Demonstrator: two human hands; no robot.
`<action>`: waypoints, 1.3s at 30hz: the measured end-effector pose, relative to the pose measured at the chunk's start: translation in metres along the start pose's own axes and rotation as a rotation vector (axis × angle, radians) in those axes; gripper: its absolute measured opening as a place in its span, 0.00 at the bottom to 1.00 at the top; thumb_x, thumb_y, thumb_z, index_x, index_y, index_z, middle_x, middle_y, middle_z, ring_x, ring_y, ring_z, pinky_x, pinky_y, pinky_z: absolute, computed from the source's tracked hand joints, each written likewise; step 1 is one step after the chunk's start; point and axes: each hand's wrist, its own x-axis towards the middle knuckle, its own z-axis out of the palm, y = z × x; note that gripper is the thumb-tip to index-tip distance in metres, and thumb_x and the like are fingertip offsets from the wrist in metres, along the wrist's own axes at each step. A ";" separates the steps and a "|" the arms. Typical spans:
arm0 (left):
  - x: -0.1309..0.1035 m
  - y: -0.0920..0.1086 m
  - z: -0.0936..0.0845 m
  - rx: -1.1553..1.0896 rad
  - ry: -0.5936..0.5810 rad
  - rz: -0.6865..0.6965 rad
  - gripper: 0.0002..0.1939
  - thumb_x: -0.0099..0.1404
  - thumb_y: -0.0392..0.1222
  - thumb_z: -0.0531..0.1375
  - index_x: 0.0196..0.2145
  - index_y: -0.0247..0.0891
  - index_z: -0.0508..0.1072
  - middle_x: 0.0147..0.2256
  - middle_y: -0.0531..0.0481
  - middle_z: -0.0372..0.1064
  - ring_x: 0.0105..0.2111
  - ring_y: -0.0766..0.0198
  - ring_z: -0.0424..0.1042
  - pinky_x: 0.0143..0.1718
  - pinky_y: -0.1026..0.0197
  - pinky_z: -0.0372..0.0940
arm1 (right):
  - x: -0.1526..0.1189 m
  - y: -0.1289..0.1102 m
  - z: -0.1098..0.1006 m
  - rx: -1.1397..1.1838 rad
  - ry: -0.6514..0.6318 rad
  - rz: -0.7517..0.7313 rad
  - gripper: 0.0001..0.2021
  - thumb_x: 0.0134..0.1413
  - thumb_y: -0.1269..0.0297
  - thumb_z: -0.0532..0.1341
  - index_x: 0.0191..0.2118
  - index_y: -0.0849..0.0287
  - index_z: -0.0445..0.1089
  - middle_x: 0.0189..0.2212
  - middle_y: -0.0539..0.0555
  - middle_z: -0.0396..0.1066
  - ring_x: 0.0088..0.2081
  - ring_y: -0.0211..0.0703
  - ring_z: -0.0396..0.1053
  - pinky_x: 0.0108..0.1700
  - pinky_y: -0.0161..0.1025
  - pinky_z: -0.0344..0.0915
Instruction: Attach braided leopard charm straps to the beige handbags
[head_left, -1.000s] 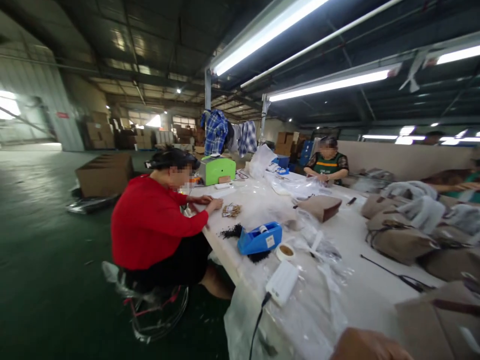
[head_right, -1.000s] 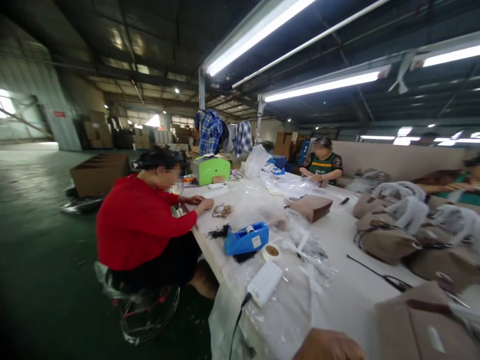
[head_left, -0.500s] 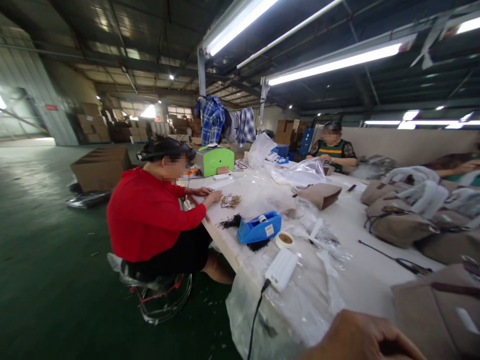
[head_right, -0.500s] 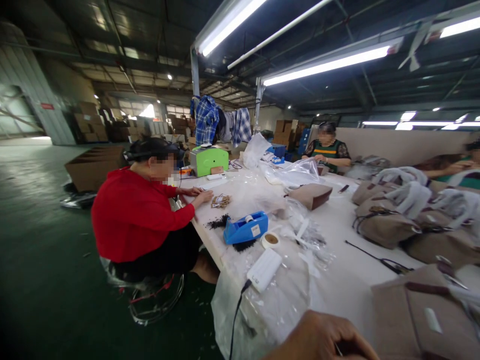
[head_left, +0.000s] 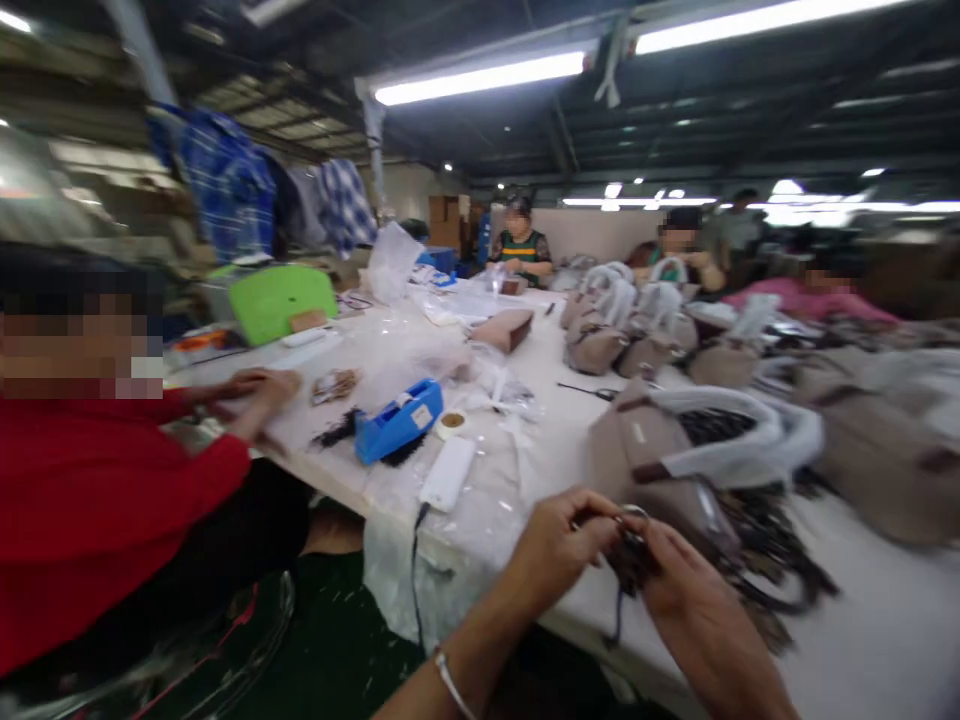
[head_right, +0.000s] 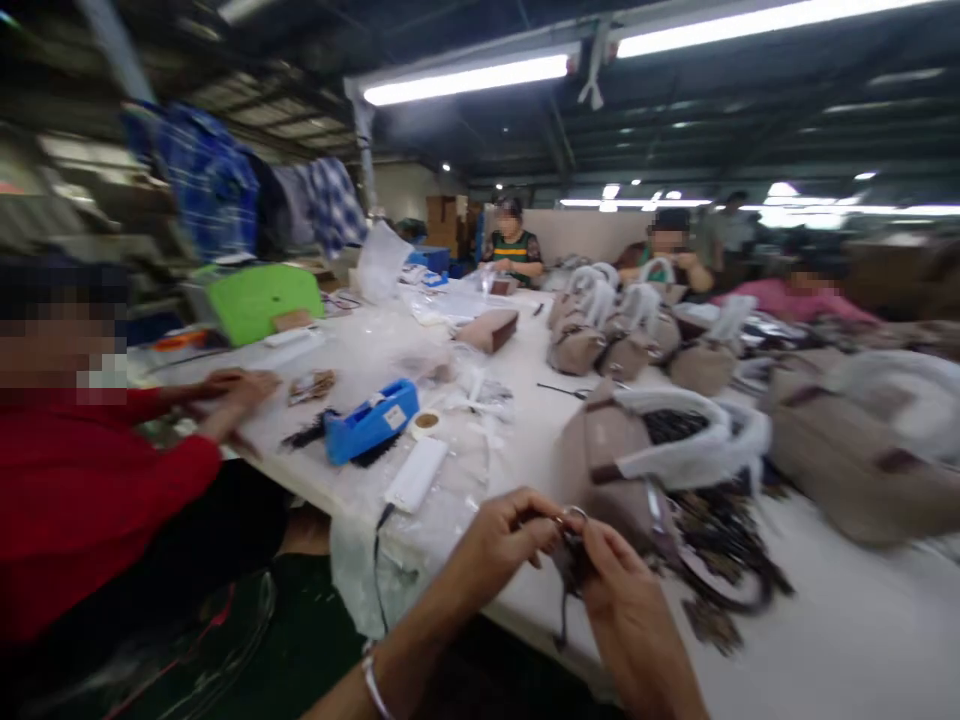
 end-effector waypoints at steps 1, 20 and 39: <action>0.003 -0.001 0.000 -0.007 -0.035 -0.005 0.12 0.59 0.43 0.60 0.37 0.34 0.76 0.28 0.51 0.72 0.27 0.67 0.69 0.26 0.67 0.63 | 0.000 0.000 0.002 0.072 0.033 0.023 0.16 0.43 0.52 0.72 0.35 0.56 0.77 0.37 0.55 0.75 0.40 0.47 0.70 0.44 0.43 0.68; 0.020 -0.016 0.030 -0.163 -0.216 -0.268 0.18 0.58 0.53 0.64 0.32 0.33 0.69 0.24 0.53 0.70 0.21 0.70 0.67 0.23 0.67 0.65 | -0.021 -0.015 -0.016 0.115 0.051 -0.071 0.14 0.52 0.52 0.67 0.33 0.60 0.75 0.29 0.52 0.72 0.33 0.41 0.67 0.38 0.37 0.63; 0.025 -0.009 0.046 -0.055 -0.426 -0.335 0.18 0.66 0.56 0.54 0.30 0.38 0.63 0.17 0.60 0.56 0.14 0.75 0.47 0.14 0.69 0.40 | -0.040 -0.031 -0.036 0.103 -0.079 0.088 0.18 0.54 0.48 0.64 0.37 0.60 0.70 0.30 0.53 0.73 0.30 0.39 0.70 0.36 0.37 0.65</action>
